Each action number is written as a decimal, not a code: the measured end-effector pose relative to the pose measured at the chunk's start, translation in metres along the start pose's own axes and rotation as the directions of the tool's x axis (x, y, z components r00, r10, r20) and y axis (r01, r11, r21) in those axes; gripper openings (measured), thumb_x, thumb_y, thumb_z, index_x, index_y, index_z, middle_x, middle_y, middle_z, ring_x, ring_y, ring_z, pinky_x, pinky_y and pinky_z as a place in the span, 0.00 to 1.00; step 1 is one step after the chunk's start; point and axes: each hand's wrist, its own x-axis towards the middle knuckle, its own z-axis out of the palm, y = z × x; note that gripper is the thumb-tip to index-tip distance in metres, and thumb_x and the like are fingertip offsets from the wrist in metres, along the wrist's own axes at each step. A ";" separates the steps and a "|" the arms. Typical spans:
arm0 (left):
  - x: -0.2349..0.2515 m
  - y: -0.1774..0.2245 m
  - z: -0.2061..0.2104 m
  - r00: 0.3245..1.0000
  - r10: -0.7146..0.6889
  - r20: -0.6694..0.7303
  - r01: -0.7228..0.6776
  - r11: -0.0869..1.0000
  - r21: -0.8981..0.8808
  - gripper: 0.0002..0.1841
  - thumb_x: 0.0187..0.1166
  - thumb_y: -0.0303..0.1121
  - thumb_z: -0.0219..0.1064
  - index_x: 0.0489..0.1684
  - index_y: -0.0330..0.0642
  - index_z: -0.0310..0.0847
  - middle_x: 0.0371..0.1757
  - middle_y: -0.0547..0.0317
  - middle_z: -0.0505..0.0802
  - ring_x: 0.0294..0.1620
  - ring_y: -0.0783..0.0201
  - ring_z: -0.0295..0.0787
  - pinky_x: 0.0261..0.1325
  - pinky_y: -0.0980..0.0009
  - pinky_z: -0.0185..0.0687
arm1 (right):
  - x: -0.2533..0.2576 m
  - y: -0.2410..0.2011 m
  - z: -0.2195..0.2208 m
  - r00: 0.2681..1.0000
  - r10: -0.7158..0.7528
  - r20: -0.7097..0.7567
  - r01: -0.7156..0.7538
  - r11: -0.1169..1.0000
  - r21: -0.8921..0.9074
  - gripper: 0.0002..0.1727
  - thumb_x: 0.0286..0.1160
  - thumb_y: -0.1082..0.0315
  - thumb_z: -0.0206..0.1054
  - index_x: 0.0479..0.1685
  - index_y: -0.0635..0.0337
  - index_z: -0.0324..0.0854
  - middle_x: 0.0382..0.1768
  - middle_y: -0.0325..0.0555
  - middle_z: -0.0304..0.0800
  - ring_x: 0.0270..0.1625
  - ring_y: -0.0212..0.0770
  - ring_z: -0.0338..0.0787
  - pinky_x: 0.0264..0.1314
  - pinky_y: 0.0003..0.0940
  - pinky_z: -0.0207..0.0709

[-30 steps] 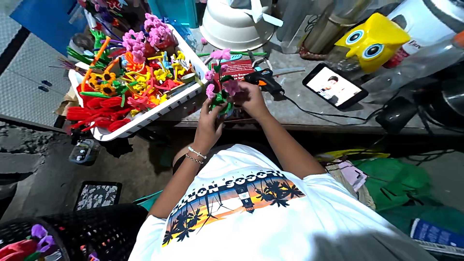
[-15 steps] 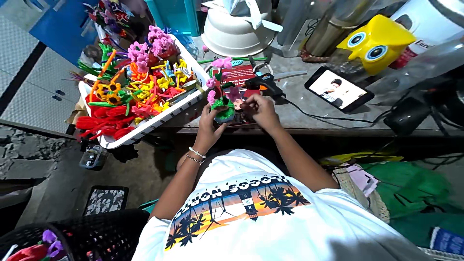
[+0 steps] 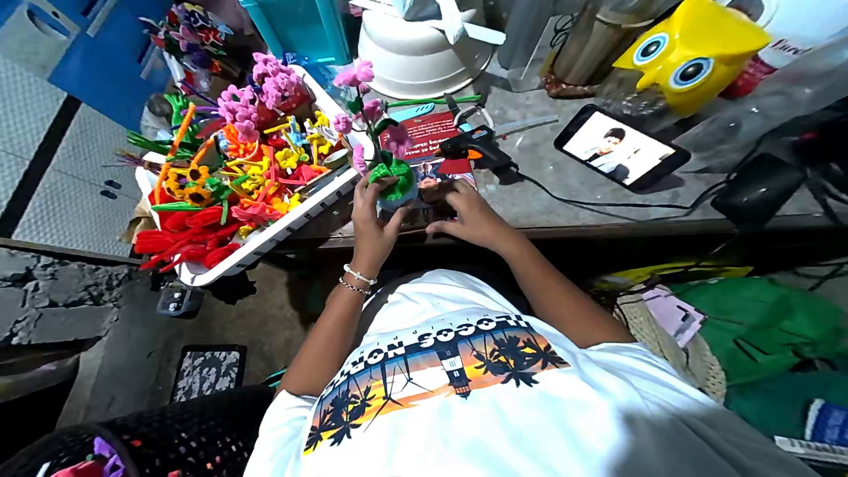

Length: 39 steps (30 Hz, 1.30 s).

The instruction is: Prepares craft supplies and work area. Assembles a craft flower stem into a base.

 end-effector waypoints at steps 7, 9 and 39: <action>0.002 0.001 0.015 0.996 -0.081 0.037 0.074 0.984 0.165 0.29 0.69 0.26 0.78 0.70 0.36 0.73 0.79 0.35 0.72 0.78 0.44 0.74 0.75 0.53 0.76 | -0.003 0.005 0.007 0.999 -0.002 -0.034 0.002 1.000 -0.008 0.31 0.56 0.50 0.86 0.54 0.63 0.87 0.56 0.59 0.86 0.65 0.59 0.83 0.70 0.56 0.76; 0.003 -0.001 0.018 0.995 -0.098 0.031 0.091 0.980 0.177 0.30 0.67 0.25 0.79 0.70 0.36 0.73 0.80 0.32 0.70 0.78 0.42 0.73 0.75 0.53 0.76 | -0.003 0.004 0.007 0.999 0.025 -0.024 -0.025 1.000 -0.014 0.31 0.57 0.50 0.86 0.56 0.62 0.88 0.60 0.61 0.86 0.68 0.62 0.82 0.73 0.59 0.74; -0.034 0.065 -0.146 0.987 0.089 0.133 -0.032 0.923 -0.384 0.10 0.85 0.26 0.53 0.44 0.46 0.82 0.44 0.65 0.90 0.40 0.72 0.88 0.45 0.73 0.89 | -0.002 -0.038 0.084 0.642 -0.152 0.752 -0.225 0.900 0.374 0.26 0.94 0.55 0.48 0.72 0.61 0.83 0.77 0.52 0.81 0.84 0.44 0.75 0.90 0.42 0.61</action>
